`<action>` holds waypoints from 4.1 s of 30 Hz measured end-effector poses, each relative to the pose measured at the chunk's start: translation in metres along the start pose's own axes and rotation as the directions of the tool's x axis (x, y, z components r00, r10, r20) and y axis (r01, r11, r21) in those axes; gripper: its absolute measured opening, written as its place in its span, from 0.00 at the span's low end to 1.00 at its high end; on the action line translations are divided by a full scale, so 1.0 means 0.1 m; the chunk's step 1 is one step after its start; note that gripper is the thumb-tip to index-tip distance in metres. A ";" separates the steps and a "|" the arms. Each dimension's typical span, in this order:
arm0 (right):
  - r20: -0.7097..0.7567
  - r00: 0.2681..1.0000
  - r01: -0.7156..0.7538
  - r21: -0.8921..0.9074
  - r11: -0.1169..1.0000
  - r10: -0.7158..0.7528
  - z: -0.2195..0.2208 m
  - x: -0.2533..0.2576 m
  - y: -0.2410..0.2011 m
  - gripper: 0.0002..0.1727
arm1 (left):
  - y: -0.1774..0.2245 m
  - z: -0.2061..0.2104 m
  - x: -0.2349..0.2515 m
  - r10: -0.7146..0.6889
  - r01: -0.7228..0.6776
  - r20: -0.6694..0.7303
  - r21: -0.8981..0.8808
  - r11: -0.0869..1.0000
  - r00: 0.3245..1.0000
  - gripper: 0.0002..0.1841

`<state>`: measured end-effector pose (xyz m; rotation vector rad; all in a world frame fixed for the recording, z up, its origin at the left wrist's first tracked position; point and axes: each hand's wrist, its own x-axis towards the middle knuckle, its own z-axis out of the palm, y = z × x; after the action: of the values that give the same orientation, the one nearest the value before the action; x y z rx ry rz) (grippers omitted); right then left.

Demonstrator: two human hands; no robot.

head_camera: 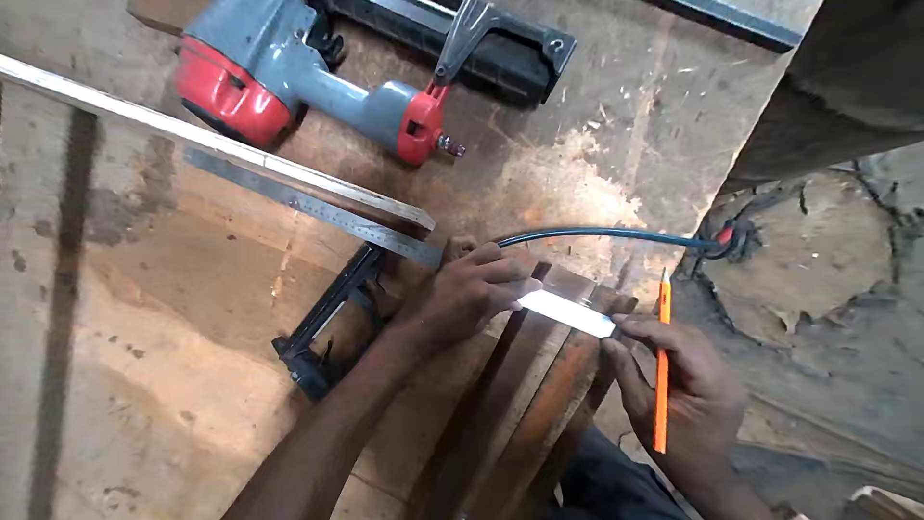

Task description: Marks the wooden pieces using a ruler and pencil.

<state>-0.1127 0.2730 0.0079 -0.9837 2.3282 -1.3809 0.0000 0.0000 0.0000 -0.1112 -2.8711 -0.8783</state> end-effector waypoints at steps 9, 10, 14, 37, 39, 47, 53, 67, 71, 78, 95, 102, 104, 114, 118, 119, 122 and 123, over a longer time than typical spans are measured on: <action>0.037 0.998 0.051 0.033 0.998 -0.052 0.29 0.17 -0.14 0.09 | -0.21 -0.29 -0.19 -0.066 0.066 0.053 0.015 0.998 0.996 0.14; 0.047 0.997 0.055 0.025 0.998 -0.056 0.28 0.17 -0.13 0.09 | -0.23 -0.28 -0.19 -0.060 0.060 0.052 0.011 0.998 0.997 0.14; 0.069 0.994 0.082 -0.024 0.996 -0.080 0.26 0.19 -0.13 0.10 | -0.23 -0.28 -0.19 -0.052 0.051 0.047 0.033 0.998 0.998 0.15; 0.076 0.993 0.100 -0.093 0.991 -0.093 0.27 0.22 -0.15 0.13 | -0.21 -0.28 -0.21 -0.074 0.073 0.034 0.025 0.997 0.997 0.15; 0.077 0.992 0.110 -0.105 0.988 -0.102 0.27 0.22 -0.15 0.13 | -0.21 -0.28 -0.21 -0.074 0.073 0.027 0.035 0.997 0.997 0.15; 0.109 0.992 0.065 0.015 0.998 -0.067 0.06 0.26 -0.26 0.17 | -0.20 -0.29 -0.20 -0.048 0.046 0.033 0.060 0.997 0.998 0.15; 0.061 0.995 0.071 0.060 0.996 -0.075 -0.17 0.24 -0.43 0.15 | -0.18 -0.33 -0.19 -0.045 0.040 0.058 0.072 0.997 0.997 0.16; 0.116 0.987 0.119 -0.039 0.992 -0.114 -0.07 0.28 -0.36 0.08 | -0.17 -0.37 -0.17 -0.029 0.020 0.078 0.115 0.993 0.997 0.16; 0.121 0.975 0.193 -0.072 0.978 -0.184 -0.05 0.28 -0.36 0.07 | -0.16 -0.38 -0.17 -0.032 0.022 0.080 0.122 0.992 0.996 0.16; 0.152 0.967 0.222 -0.105 0.969 -0.205 -0.07 0.31 -0.36 0.07 | -0.16 -0.37 -0.16 -0.033 0.023 0.080 0.118 0.993 0.996 0.16; 0.144 0.961 0.249 -0.091 0.964 -0.235 -0.06 0.34 -0.32 0.07 | -0.16 -0.38 -0.16 -0.039 0.031 0.080 0.100 0.995 0.996 0.16; 0.166 0.956 0.258 -0.082 0.963 -0.242 -0.05 0.34 -0.34 0.07 | -0.15 -0.39 -0.15 -0.043 0.033 0.088 0.114 0.993 0.995 0.15; 0.231 0.953 0.206 -0.031 0.978 -0.194 -0.08 0.32 -0.37 0.08 | -0.15 -0.39 -0.15 -0.042 0.032 0.087 0.116 0.993 0.995 0.15; 0.181 0.983 -0.066 0.179 0.982 0.033 -0.66 -0.34 -0.51 0.08 | 0.06 -0.61 -0.27 0.015 -0.009 -0.044 0.117 0.993 0.999 0.16; 0.206 0.975 -0.133 0.219 0.967 0.087 -0.78 -0.76 -0.54 0.09 | 0.55 -0.89 -0.56 0.047 -0.037 -0.071 0.140 0.989 0.996 0.15; 0.207 0.973 -0.149 0.234 0.961 0.100 -0.80 -0.84 -0.56 0.09 | 0.68 -0.94 -0.67 0.046 -0.035 -0.071 0.145 0.989 0.996 0.14; 0.219 0.972 -0.148 0.262 0.954 0.090 -0.85 -1.03 -0.66 0.08 | 1.13 -0.99 -1.06 0.000 0.010 -0.055 0.166 0.986 0.998 0.14; 0.223 0.972 -0.138 0.270 0.953 0.078 -0.87 -1.09 -0.69 0.08 | 1.29 -0.99 -1.20 -0.018 0.026 -0.050 0.169 0.985 0.999 0.14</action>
<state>-0.0499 0.3818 0.0993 -0.8552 1.9346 -1.4398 0.1436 0.0478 0.1338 -0.0395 -2.8911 -0.6268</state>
